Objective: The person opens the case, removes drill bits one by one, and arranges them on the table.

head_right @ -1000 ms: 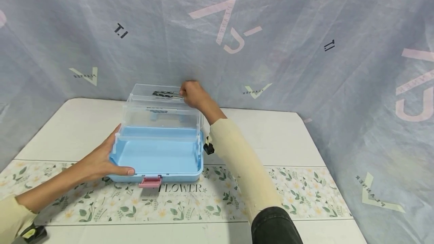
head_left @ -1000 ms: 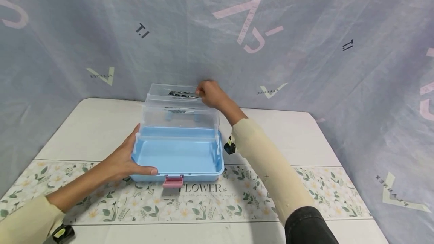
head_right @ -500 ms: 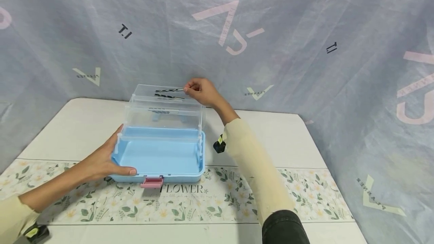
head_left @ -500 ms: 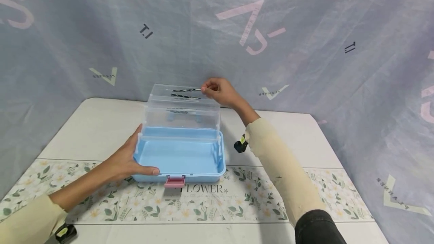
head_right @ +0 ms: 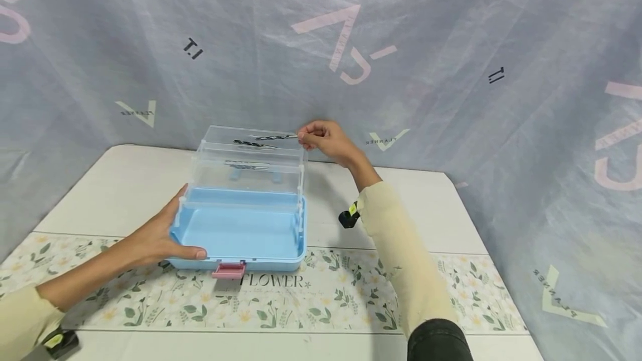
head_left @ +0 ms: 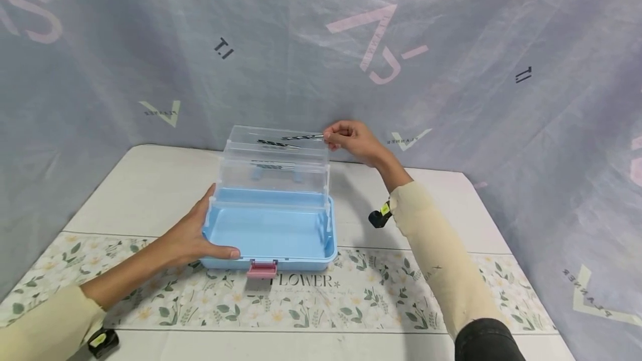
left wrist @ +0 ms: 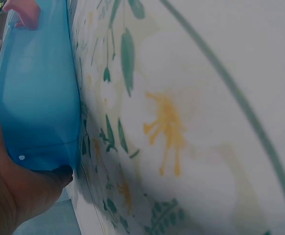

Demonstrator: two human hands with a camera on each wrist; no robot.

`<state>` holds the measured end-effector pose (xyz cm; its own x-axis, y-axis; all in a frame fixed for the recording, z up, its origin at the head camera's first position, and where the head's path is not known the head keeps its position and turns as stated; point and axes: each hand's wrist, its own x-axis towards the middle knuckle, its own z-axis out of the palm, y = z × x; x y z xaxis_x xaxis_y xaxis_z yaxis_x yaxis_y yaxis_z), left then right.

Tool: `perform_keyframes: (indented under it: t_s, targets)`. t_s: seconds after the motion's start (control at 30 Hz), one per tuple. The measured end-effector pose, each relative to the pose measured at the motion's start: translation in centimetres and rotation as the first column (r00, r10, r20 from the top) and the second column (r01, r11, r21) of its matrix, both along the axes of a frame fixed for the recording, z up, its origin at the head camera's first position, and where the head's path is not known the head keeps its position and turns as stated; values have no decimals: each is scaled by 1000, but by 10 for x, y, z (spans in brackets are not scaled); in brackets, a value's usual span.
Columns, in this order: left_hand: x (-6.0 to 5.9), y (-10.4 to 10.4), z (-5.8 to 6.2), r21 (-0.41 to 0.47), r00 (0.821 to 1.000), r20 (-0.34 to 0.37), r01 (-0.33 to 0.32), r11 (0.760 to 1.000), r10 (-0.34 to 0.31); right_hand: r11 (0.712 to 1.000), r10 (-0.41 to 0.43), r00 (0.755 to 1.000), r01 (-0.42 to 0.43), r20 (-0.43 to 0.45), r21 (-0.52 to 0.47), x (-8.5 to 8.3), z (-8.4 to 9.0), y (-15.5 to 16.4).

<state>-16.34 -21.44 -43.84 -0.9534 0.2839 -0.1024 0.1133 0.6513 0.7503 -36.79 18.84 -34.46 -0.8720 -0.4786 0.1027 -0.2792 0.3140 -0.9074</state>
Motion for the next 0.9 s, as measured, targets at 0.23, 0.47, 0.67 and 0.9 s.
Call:
perform_keyframes:
  t_s: [0.23,0.47,0.67,0.9]
  targets:
    - [0,0,0,8,1000,2,1,1000,-1,1000,-19,997,21,69,-18,2,-8,29]
    - [0,-1,0,12,1000,8,-7,1000,7,994,-83,988,92,132,-62,6,-16,62]
    - [-1,0,0,15,1000,8,-4,1000,4,984,-108,979,130,175,-121,10,-24,91]
    - [0,-1,2,22,1000,6,-3,1000,2,974,-129,969,164,209,-159,11,-35,121]
